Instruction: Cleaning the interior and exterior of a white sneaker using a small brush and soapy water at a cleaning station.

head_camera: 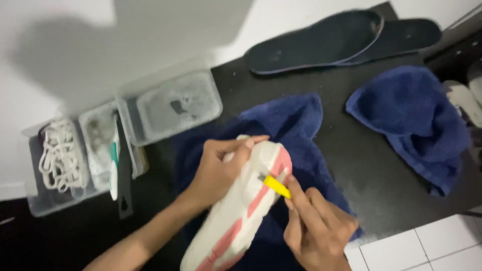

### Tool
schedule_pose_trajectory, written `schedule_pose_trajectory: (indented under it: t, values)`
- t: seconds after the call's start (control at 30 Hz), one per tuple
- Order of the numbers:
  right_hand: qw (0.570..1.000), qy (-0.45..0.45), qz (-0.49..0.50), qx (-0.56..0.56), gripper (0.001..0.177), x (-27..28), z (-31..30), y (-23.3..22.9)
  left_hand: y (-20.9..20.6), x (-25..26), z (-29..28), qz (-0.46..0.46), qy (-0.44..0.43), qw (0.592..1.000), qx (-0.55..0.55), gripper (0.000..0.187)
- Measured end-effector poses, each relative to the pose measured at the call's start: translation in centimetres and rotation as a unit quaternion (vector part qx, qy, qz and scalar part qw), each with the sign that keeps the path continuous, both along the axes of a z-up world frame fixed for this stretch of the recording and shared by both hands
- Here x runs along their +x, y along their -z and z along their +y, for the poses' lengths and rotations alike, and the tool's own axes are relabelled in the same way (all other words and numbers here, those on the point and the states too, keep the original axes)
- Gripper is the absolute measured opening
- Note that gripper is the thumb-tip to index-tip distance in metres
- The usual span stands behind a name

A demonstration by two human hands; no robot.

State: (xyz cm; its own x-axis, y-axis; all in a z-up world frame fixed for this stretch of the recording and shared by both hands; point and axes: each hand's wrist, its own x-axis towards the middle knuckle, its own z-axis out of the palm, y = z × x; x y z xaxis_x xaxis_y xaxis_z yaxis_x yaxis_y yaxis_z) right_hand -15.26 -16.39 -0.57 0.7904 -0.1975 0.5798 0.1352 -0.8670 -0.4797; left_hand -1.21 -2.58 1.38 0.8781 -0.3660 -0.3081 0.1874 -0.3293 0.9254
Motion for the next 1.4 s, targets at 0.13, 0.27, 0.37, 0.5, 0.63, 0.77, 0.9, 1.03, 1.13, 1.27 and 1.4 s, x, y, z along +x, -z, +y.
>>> schedule_pose_trajectory:
  t: [0.13,0.27,0.37,0.5,0.63,0.77,0.9,1.03,1.13,1.27,1.4]
  values:
    - [1.0,0.0,0.015,0.009,0.024,-0.8,-0.6,1.0,1.0,0.4,0.0,-0.005,0.016,0.999,-0.052,0.034]
    - [0.998,-0.015,0.057,-0.002,0.027,-1.2,-1.0,-1.5,0.2,0.0,0.2,-0.014,0.023,0.999,-0.031,0.036]
    - [0.999,-0.013,0.03,0.007,0.028,-0.7,0.1,1.1,0.9,0.6,0.8,-0.015,0.022,0.998,-0.061,0.037]
    - [0.996,0.037,0.077,-0.034,0.028,-2.7,-0.6,1.1,0.3,0.3,1.0,-0.011,0.032,0.999,-0.039,0.036]
    - [0.998,0.016,0.05,0.024,0.027,-0.5,-0.2,-1.1,0.3,0.8,0.5,-0.03,0.033,0.998,-0.036,0.038]
    - [1.0,-0.015,0.005,-0.012,0.025,-1.0,-0.4,1.0,0.3,0.4,0.6,0.018,0.013,0.998,-0.055,0.035]
    - [0.999,0.004,0.054,-0.007,0.029,-2.0,-1.1,0.4,-0.6,0.2,0.6,-0.003,0.043,0.999,-0.033,0.039]
    - [1.0,-0.015,0.008,-0.008,0.025,-1.2,-0.2,0.1,0.1,-0.4,0.3,0.003,0.017,0.999,-0.048,0.037]
    - [0.999,-0.016,-0.002,-0.032,0.026,-1.9,-0.5,1.3,-0.5,-0.1,0.0,-0.015,0.025,0.999,-0.031,0.035]
    - [0.999,0.014,0.036,-0.032,0.023,-2.9,-0.3,0.3,-0.7,-0.6,0.6,-0.035,0.039,0.998,-0.037,0.036]
    - [0.998,-0.063,0.009,0.02,0.029,-2.1,1.3,-0.3,0.9,-0.6,1.3,-0.043,0.037,0.997,-0.043,0.037]
